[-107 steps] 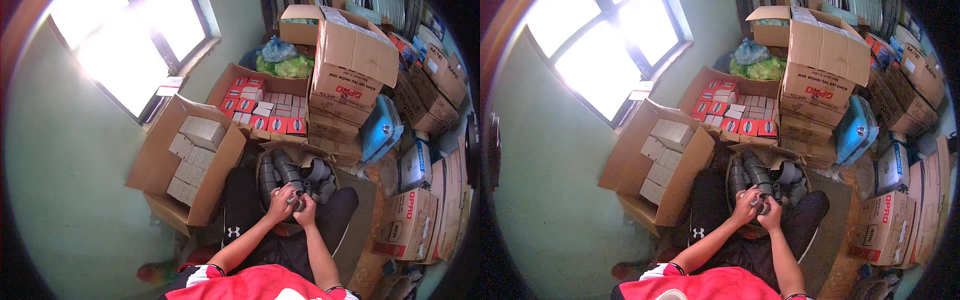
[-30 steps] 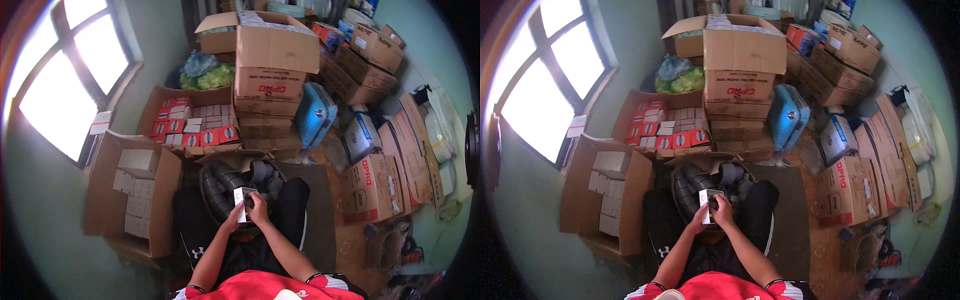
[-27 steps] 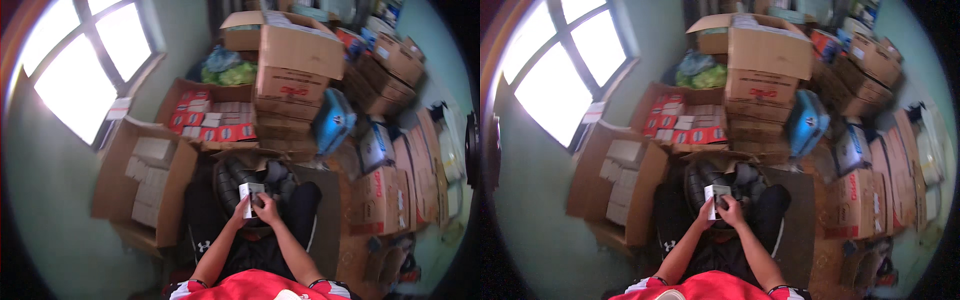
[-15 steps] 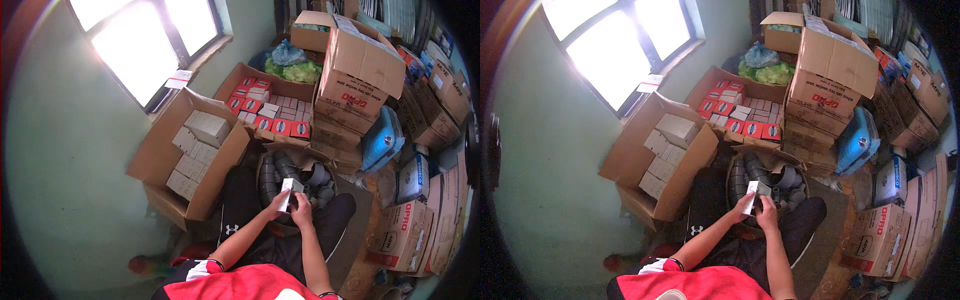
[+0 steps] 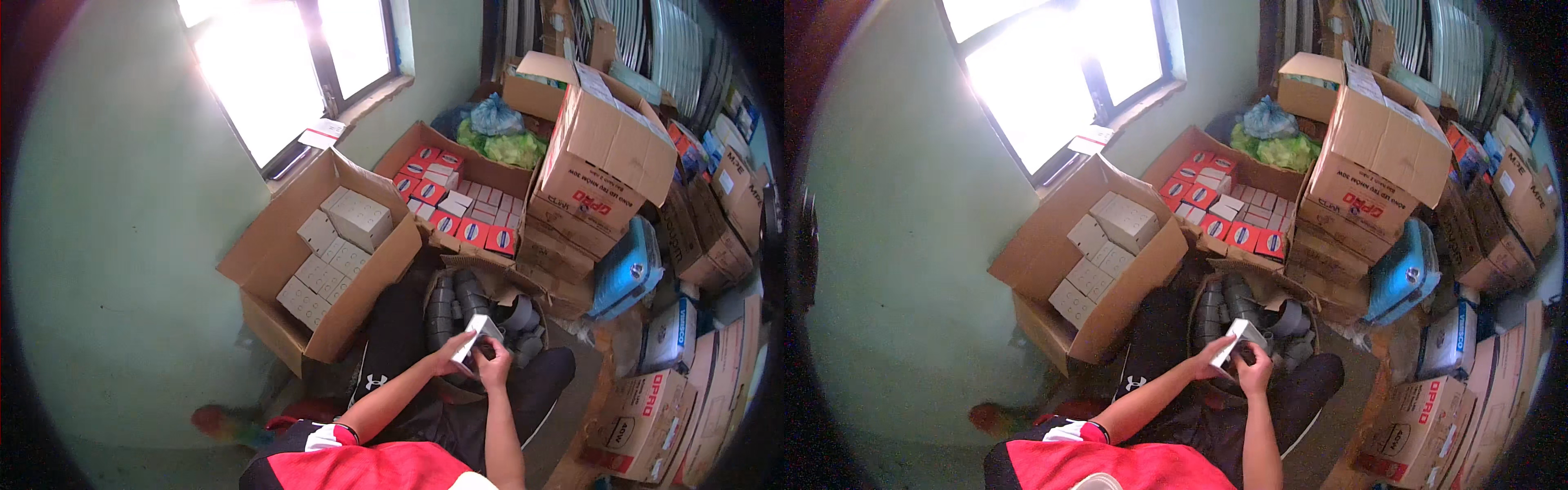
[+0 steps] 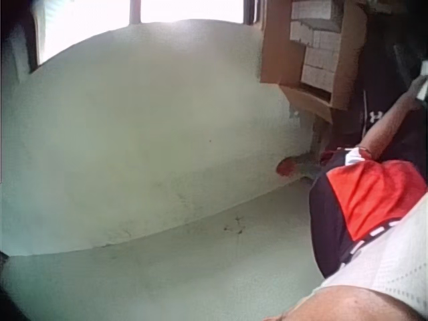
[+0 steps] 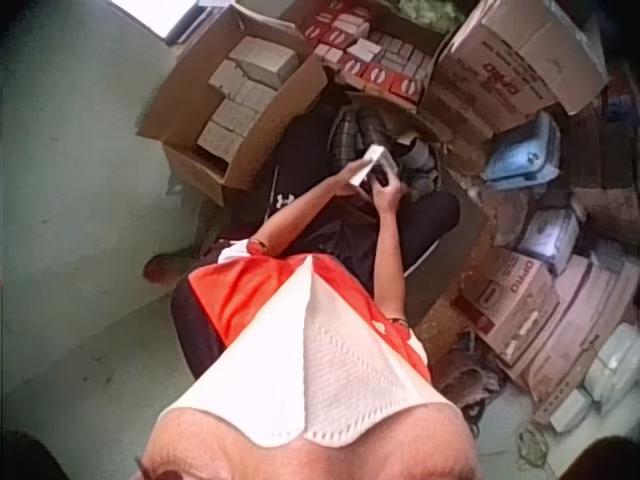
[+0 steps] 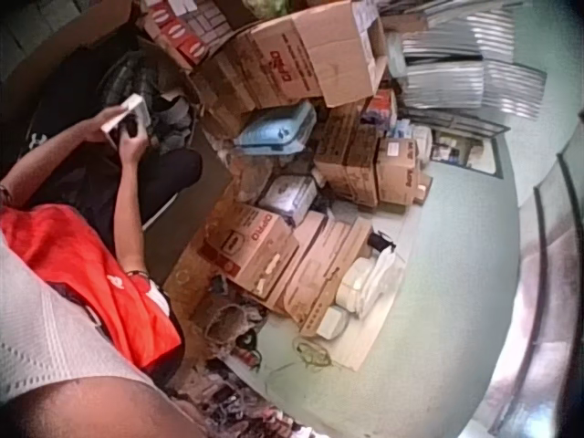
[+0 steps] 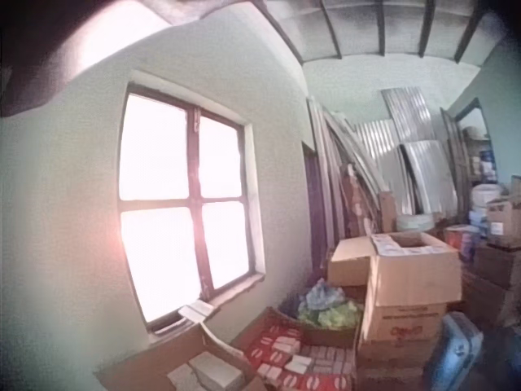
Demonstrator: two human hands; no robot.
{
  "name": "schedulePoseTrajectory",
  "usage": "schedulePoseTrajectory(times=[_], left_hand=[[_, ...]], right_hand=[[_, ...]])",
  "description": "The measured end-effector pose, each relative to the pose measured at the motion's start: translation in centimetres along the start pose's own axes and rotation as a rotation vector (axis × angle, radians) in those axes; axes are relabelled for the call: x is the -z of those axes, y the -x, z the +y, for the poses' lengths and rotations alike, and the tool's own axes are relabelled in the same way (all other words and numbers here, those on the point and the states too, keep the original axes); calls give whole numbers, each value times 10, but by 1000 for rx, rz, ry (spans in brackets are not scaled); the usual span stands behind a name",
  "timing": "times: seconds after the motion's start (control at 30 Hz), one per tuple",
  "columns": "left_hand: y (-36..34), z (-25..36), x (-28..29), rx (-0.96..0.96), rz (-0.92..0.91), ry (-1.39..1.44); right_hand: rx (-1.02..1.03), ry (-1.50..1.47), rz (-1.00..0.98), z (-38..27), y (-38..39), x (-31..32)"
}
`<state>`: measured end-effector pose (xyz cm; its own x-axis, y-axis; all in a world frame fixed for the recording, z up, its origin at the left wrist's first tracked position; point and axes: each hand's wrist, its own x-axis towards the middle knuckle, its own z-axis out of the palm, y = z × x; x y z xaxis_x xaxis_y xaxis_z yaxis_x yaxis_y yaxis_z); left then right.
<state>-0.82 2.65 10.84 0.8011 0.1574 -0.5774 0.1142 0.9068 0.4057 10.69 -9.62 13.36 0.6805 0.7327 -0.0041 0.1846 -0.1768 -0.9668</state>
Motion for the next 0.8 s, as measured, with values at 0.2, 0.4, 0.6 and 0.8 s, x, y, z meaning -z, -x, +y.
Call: schedulePoseTrajectory(times=[0.2,0.4,0.6,0.8], left_hand=[[-2,-8,-4,22,-59,-128],[-7,-4,5,-186,-15,-8],[-19,-4,8,-70,-50,-89],[-19,-9,12,-133,-86,-197]], right_hand=[[-63,-239,194,6,6,-4],[-244,-394,-250,3,7,6],[-333,-753,-68,8,3,-8],[-357,-799,-231,16,6,9]])
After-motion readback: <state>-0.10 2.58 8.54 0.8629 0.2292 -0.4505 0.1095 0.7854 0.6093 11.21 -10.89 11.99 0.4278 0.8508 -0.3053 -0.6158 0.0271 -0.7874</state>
